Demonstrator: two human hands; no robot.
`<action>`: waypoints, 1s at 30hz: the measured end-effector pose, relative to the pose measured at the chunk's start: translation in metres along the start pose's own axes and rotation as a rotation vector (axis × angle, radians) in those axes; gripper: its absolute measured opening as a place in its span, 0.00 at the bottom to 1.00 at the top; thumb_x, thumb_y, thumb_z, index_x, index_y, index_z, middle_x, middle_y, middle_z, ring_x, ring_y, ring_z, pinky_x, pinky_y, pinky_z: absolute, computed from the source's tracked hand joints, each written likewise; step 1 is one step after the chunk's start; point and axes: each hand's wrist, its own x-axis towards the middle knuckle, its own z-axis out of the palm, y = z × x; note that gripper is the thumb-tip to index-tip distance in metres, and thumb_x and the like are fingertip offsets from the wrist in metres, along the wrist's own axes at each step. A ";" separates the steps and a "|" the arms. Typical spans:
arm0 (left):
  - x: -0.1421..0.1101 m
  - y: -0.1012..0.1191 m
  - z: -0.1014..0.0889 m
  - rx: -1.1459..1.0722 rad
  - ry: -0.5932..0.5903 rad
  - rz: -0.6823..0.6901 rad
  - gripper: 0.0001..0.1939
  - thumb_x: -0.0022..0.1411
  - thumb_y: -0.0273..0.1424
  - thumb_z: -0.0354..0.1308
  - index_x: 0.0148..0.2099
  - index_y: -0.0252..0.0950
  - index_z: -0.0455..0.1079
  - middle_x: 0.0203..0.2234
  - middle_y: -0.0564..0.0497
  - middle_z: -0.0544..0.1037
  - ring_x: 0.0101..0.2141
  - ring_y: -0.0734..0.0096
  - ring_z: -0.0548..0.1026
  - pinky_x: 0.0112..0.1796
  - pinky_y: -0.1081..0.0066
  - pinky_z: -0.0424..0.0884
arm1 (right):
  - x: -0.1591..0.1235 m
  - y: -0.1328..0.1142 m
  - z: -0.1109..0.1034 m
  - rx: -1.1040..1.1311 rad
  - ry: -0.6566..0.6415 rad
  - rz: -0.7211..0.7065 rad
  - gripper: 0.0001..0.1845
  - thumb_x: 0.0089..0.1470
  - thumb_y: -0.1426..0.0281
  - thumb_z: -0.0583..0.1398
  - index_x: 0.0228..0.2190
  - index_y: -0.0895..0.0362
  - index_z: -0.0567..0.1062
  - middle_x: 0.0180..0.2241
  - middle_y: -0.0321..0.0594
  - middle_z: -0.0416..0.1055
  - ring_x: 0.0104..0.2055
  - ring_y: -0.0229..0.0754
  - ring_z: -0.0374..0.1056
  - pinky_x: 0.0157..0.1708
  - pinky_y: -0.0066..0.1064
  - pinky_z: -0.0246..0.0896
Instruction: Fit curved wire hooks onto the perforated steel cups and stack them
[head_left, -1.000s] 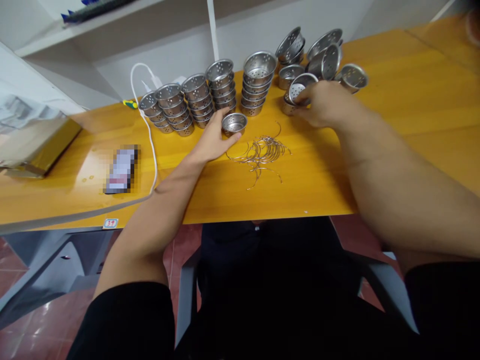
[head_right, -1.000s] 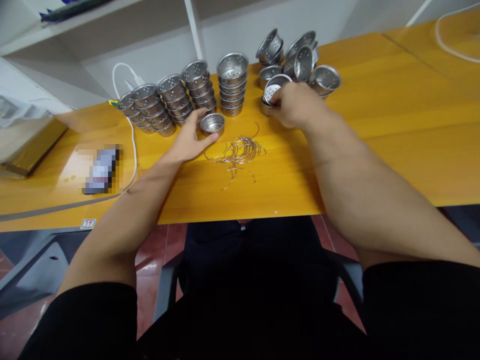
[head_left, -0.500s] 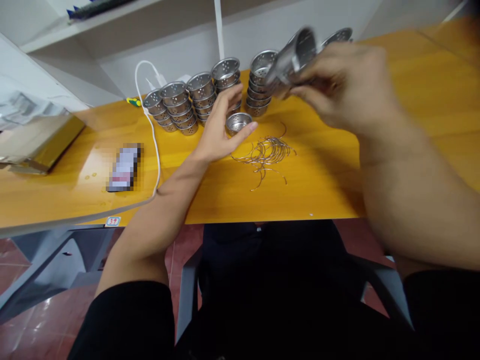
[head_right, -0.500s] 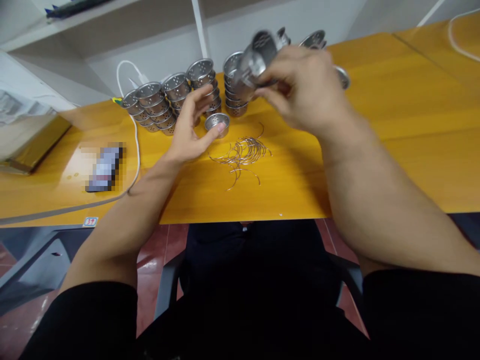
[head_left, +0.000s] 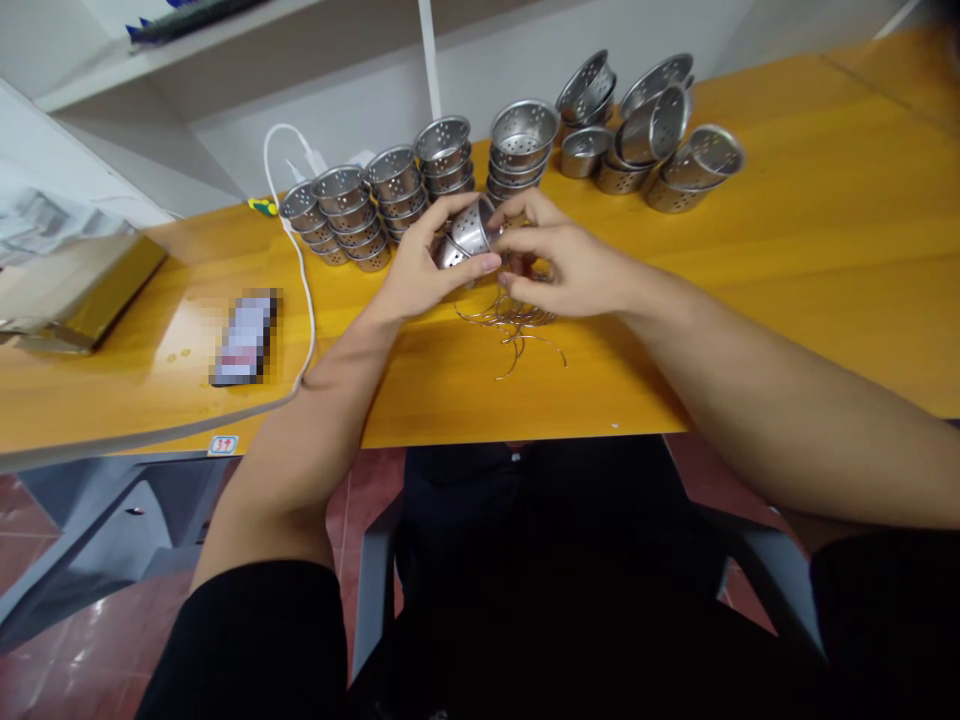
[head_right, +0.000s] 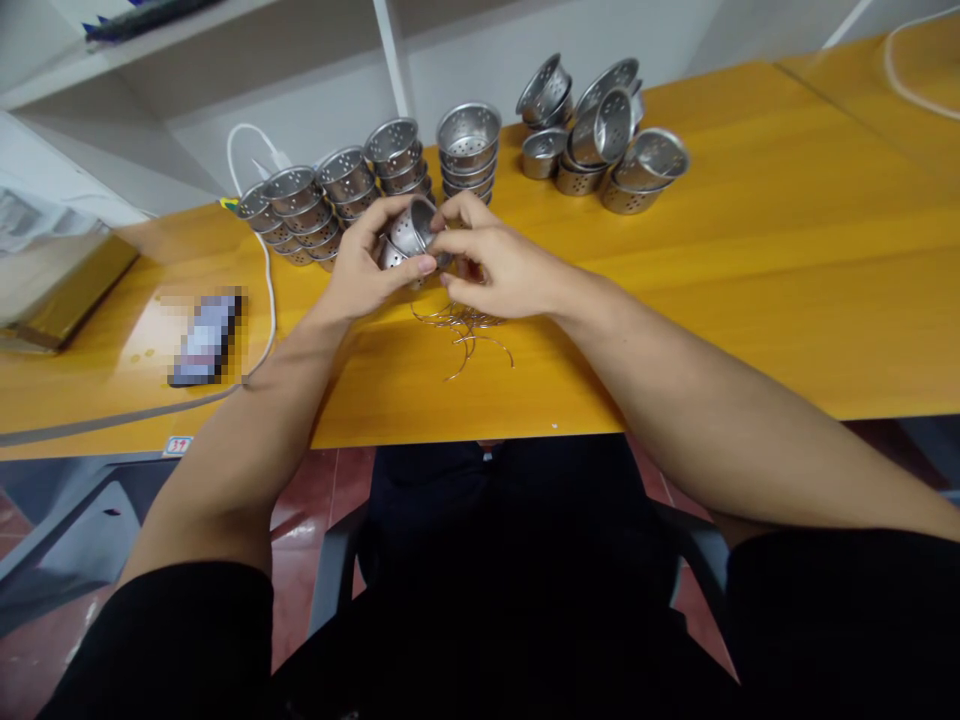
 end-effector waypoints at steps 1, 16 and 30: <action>-0.001 -0.002 0.000 -0.002 -0.011 0.015 0.64 0.64 0.90 0.67 0.83 0.51 0.75 0.74 0.43 0.88 0.78 0.34 0.86 0.82 0.34 0.81 | 0.000 0.000 -0.003 0.000 -0.009 0.014 0.22 0.79 0.43 0.77 0.54 0.47 0.89 0.73 0.53 0.78 0.57 0.61 0.83 0.59 0.61 0.92; 0.004 -0.014 -0.008 0.016 -0.077 0.167 0.62 0.64 0.83 0.76 0.86 0.53 0.76 0.77 0.41 0.88 0.77 0.34 0.88 0.84 0.32 0.79 | 0.002 0.009 -0.020 0.063 0.116 0.044 0.19 0.71 0.34 0.79 0.47 0.31 0.95 0.66 0.40 0.89 0.73 0.74 0.79 0.83 0.82 0.74; -0.001 -0.014 -0.030 0.030 0.123 -0.112 0.54 0.68 0.88 0.62 0.71 0.52 0.82 0.63 0.41 0.93 0.65 0.38 0.90 0.76 0.32 0.84 | -0.008 0.047 -0.057 -0.046 -0.107 0.112 0.33 0.68 0.31 0.81 0.42 0.47 0.92 0.62 0.55 0.87 0.58 0.63 0.83 0.63 0.62 0.85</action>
